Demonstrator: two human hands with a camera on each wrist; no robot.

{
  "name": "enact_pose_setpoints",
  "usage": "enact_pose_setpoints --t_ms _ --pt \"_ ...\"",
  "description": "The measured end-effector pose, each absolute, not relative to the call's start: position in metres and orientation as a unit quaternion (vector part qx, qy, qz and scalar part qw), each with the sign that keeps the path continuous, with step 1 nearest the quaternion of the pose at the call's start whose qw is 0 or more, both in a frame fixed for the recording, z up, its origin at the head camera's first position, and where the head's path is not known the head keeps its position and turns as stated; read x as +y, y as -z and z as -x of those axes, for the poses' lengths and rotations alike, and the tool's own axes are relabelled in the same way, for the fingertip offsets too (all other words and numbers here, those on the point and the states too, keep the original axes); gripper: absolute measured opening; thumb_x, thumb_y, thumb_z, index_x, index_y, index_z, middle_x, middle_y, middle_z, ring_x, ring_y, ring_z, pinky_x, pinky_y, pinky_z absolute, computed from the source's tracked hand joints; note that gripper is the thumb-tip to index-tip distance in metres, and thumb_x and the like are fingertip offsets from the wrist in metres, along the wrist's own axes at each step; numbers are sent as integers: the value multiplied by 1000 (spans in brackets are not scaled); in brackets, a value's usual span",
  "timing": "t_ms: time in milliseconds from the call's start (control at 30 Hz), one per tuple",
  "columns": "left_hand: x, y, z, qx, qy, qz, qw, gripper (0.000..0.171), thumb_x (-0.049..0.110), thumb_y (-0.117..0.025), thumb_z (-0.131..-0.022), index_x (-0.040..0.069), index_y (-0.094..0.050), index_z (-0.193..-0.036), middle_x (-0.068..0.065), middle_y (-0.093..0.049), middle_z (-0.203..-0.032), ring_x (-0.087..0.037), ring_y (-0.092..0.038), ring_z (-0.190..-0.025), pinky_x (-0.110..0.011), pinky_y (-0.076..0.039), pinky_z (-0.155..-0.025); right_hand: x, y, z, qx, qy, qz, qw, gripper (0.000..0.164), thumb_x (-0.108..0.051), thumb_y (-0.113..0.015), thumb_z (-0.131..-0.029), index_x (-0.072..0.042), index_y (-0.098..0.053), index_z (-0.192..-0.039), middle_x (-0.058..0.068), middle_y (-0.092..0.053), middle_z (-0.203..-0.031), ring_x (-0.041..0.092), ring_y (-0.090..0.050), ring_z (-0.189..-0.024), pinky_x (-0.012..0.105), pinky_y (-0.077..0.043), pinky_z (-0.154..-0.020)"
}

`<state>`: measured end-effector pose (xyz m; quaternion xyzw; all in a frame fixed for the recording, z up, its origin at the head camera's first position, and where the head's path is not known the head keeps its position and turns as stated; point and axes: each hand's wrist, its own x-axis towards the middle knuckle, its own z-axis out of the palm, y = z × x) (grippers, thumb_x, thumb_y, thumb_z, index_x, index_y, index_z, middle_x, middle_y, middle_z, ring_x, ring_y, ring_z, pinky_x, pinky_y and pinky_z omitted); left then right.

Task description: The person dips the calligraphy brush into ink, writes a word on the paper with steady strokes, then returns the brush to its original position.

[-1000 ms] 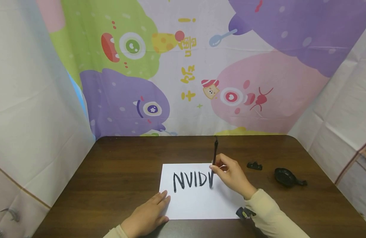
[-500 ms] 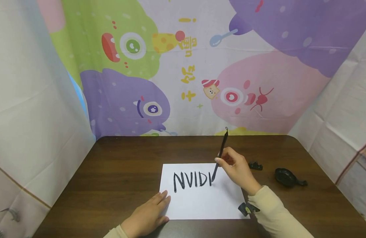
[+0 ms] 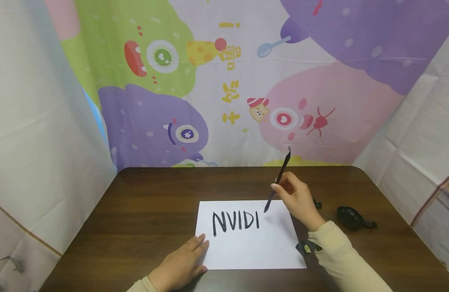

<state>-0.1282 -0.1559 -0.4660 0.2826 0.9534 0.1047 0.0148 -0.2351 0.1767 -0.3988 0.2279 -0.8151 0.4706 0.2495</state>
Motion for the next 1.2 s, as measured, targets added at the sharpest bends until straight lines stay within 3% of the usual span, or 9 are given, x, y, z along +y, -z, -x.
enact_pose_setpoints --t_ms 233,467,800,1200 --pt "-156 466 130 954 -102 -281 15 61 33 -71 -86 3 -54 -137 -17 -50 -146 -37 -53 -130 -52 -49 -101 173 384 230 -810 -474 -225 261 12 6 -67 -87 5 -57 -91 16 -65 -79 -1 -60 -67 14 -53 -61" --pt "-156 464 128 953 -104 -283 14 60 32 -71 -87 2 -54 -137 -18 -50 -146 -36 -53 -130 -52 -48 -102 171 390 232 -825 -464 -203 251 11 4 -68 -87 5 -59 -93 15 -65 -79 15 -64 -71 14 -53 -65" --pt "-156 465 129 953 -101 -284 17 61 33 -70 -87 2 -54 -137 -18 -50 -147 -37 -52 -130 -52 -48 -102 177 428 257 -829 -450 -204 263 12 -3 -72 -86 -4 -63 -93 6 -66 -78 6 -57 -67 16 -49 -59" --pt "-156 466 128 954 -106 -280 22 61 32 -71 -87 3 -54 -137 -18 -50 -147 -37 -52 -131 -52 -47 -103 176 434 256 -827 -442 -232 259 12 -6 -74 -85 -8 -62 -90 -1 -63 -73 1 -54 -64 19 -48 -56"
